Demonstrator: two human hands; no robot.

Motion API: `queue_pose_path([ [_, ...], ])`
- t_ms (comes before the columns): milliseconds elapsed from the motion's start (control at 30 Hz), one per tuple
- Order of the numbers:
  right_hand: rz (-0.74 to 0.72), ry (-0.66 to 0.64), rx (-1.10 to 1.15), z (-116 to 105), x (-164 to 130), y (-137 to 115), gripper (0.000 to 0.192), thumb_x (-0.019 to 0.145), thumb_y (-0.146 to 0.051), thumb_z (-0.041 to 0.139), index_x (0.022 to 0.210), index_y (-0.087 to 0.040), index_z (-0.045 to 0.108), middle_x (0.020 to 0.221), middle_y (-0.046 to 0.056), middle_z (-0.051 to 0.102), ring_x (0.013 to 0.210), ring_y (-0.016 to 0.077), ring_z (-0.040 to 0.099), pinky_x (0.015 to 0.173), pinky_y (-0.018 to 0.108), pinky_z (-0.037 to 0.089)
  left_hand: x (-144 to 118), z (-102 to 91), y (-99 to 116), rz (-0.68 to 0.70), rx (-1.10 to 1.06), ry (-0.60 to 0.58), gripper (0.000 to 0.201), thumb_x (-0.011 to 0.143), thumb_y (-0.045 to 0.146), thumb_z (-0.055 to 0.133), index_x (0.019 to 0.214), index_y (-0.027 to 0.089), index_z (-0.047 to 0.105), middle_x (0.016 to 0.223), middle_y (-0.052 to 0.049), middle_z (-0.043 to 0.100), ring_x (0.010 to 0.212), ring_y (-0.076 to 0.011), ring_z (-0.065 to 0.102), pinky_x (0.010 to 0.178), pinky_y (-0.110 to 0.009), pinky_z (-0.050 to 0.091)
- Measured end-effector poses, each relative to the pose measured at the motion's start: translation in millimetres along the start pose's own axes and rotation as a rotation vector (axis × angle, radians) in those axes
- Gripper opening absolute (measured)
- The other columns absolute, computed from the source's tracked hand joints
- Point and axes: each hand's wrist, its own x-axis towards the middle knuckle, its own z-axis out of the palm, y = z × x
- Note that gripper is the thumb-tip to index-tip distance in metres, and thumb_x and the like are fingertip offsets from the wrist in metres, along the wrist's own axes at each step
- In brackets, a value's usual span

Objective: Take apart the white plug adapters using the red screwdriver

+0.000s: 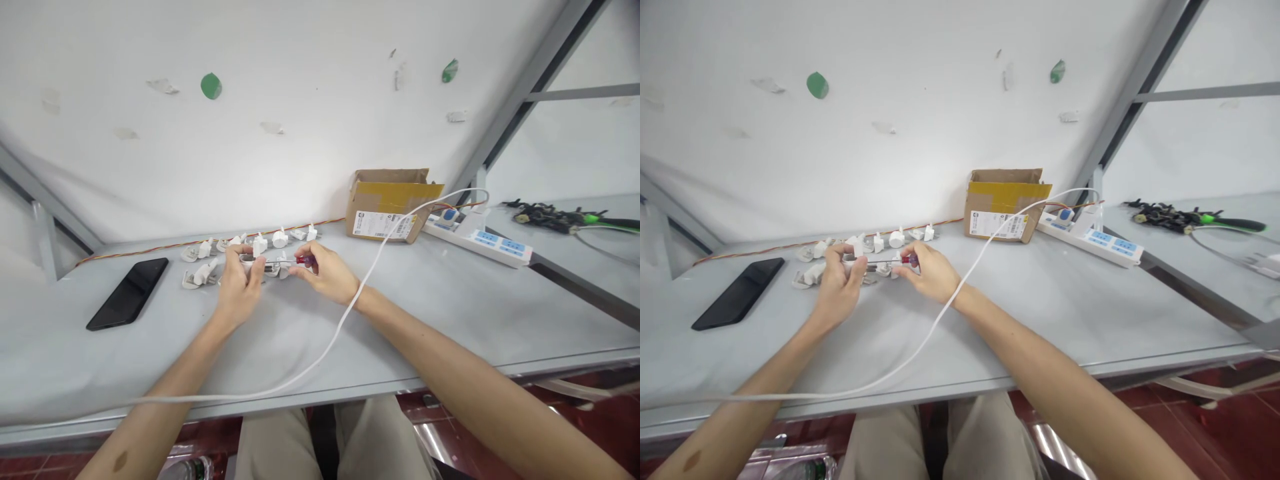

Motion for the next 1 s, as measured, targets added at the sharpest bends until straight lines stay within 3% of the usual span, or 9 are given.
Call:
queue_pose_path([
  [167,-0.071,0.003,-0.009,0.5,1.4,4.7,0.008,0.090,-0.025,0.053,0.095,-0.019,0.056,0.095,0.005,0.061,0.083,0.0161,0.058,0.074,0.030,0.046,0.9,-1.0,-1.5,-0.005,0.002,0.015,0.031,0.088,0.044,0.045,0.107,0.019,0.038,0.085,-0.003,0.055,0.070,-0.0157,0.054,0.071,-0.032,0.042],
  [333,-0.070,-0.001,-0.108,-3.7,2.6,1.6,0.022,0.096,-0.031,0.042,0.093,-0.020,0.061,0.090,0.005,0.060,0.083,0.0167,0.057,0.078,0.032,0.044,0.0,-0.4,0.9,-0.010,0.012,0.008,0.032,0.088,0.044,0.045,0.107,0.020,0.038,0.076,0.000,0.053,0.064,-0.0150,0.052,0.068,-0.032,0.041],
  [533,0.006,-0.016,-0.011,1.0,0.1,3.4,0.020,0.086,-0.032,0.060,0.100,-0.019,0.055,0.090,0.004,0.063,0.076,0.0150,0.057,0.068,0.028,0.045,0.6,-0.6,-0.1,-0.020,-0.028,-0.004,0.030,0.089,0.044,0.044,0.107,0.021,0.038,0.069,0.004,0.049,0.055,-0.0134,0.047,0.063,-0.030,0.040],
  [633,-0.062,-0.008,-0.044,-0.5,2.1,4.0,0.009,0.090,-0.027,0.054,0.094,-0.019,0.058,0.091,0.004,0.062,0.080,0.0154,0.057,0.072,0.029,0.044,0.8,-0.9,-2.4,-0.011,-0.043,0.005,0.033,0.088,0.046,0.045,0.108,0.020,0.038,0.070,0.003,0.051,0.057,-0.0140,0.048,0.064,-0.031,0.040],
  [800,-0.066,-0.035,-0.119,-4.4,2.7,1.1,0.024,0.097,-0.031,0.040,0.089,-0.021,0.060,0.085,0.003,0.060,0.081,0.0161,0.056,0.076,0.030,0.043,-0.3,-0.7,-0.2,0.010,-0.013,0.022,0.031,0.088,0.044,0.046,0.107,0.020,0.040,0.073,0.002,0.051,0.058,-0.0140,0.048,0.066,-0.031,0.040],
  [1000,0.022,-0.050,-0.033,0.6,-0.8,3.7,0.021,0.087,-0.033,0.059,0.101,-0.019,0.052,0.090,0.003,0.062,0.076,0.0156,0.057,0.069,0.028,0.044,0.0,-0.6,1.8,-0.024,-0.022,-0.007,0.031,0.089,0.043,0.044,0.108,0.020,0.038,0.066,0.004,0.050,0.054,-0.0138,0.047,0.062,-0.030,0.040],
])
